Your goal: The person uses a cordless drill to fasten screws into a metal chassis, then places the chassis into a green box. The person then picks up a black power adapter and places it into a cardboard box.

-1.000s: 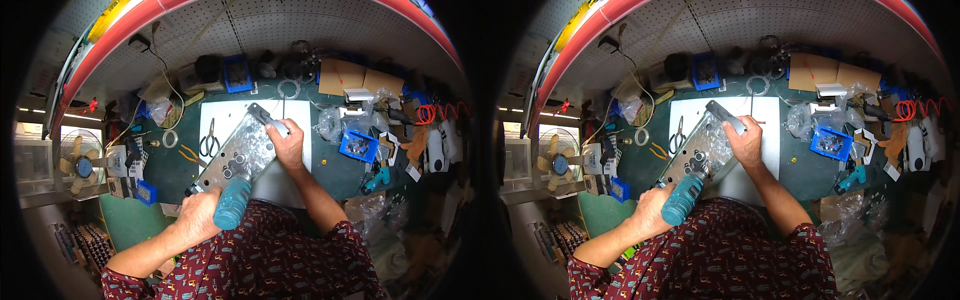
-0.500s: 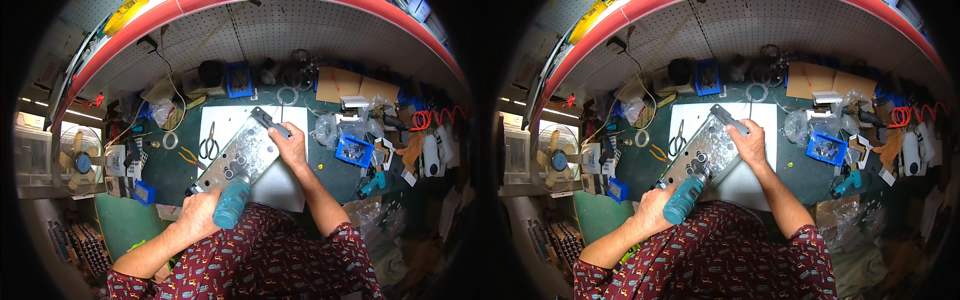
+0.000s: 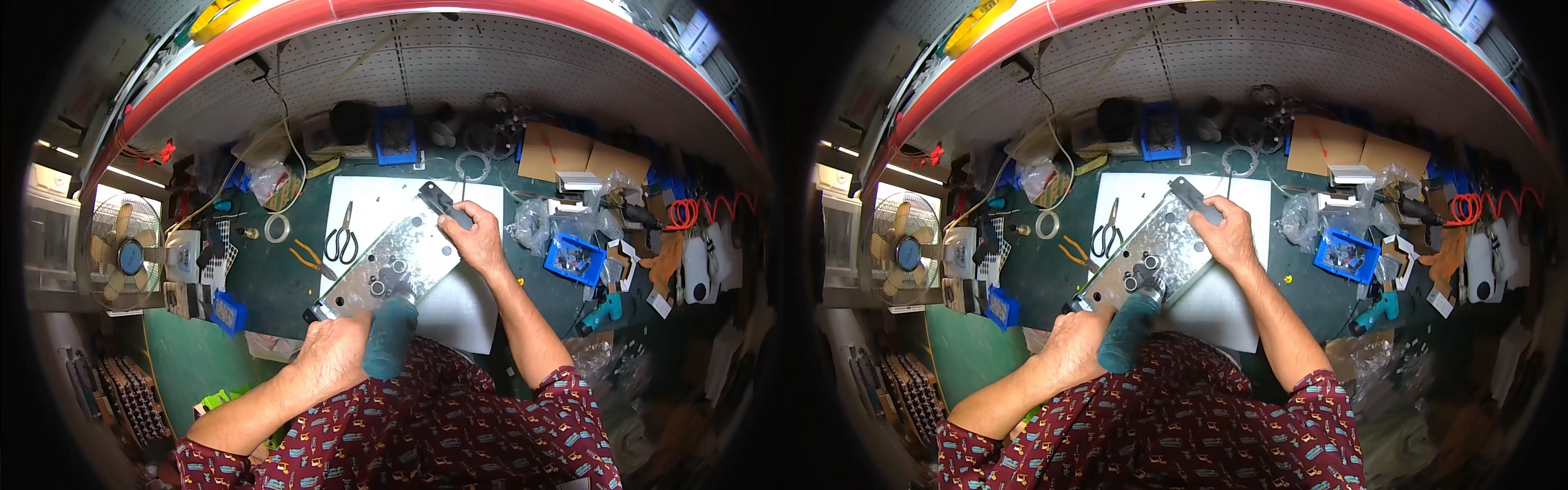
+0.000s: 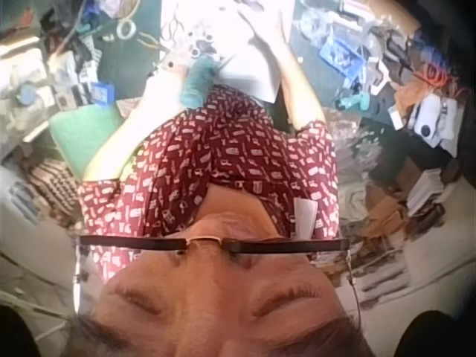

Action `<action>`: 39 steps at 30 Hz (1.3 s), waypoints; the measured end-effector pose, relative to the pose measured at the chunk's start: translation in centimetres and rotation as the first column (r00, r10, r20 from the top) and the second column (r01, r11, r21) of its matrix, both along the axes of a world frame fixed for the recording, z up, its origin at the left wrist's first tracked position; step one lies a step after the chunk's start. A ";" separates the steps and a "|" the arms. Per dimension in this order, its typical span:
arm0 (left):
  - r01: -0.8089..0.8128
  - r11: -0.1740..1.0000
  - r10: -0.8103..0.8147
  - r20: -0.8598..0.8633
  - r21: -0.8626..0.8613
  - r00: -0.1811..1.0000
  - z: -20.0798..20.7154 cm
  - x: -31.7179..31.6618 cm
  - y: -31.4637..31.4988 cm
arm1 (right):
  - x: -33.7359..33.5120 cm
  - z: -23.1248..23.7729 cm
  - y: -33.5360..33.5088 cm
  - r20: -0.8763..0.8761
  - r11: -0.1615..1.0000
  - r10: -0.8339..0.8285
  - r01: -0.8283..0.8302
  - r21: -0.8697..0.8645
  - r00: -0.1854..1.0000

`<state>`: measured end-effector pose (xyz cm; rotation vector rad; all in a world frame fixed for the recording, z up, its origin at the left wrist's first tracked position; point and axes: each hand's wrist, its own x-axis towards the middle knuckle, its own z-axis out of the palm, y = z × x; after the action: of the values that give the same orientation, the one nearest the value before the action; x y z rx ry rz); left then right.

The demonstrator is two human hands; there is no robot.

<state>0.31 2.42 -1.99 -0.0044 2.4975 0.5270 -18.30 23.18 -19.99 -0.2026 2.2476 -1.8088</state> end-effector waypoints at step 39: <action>-0.326 0.778 0.404 -0.030 0.537 0.914 -2.3 3.8 -5.4 | 10.3 3.1 3.5 0.534 0.895 0.211 0.057 -0.442 0.819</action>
<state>4.12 -2.98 -4.30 -0.2572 2.4097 1.4106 -8.05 26.69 -16.86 0.1567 1.3816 -1.9741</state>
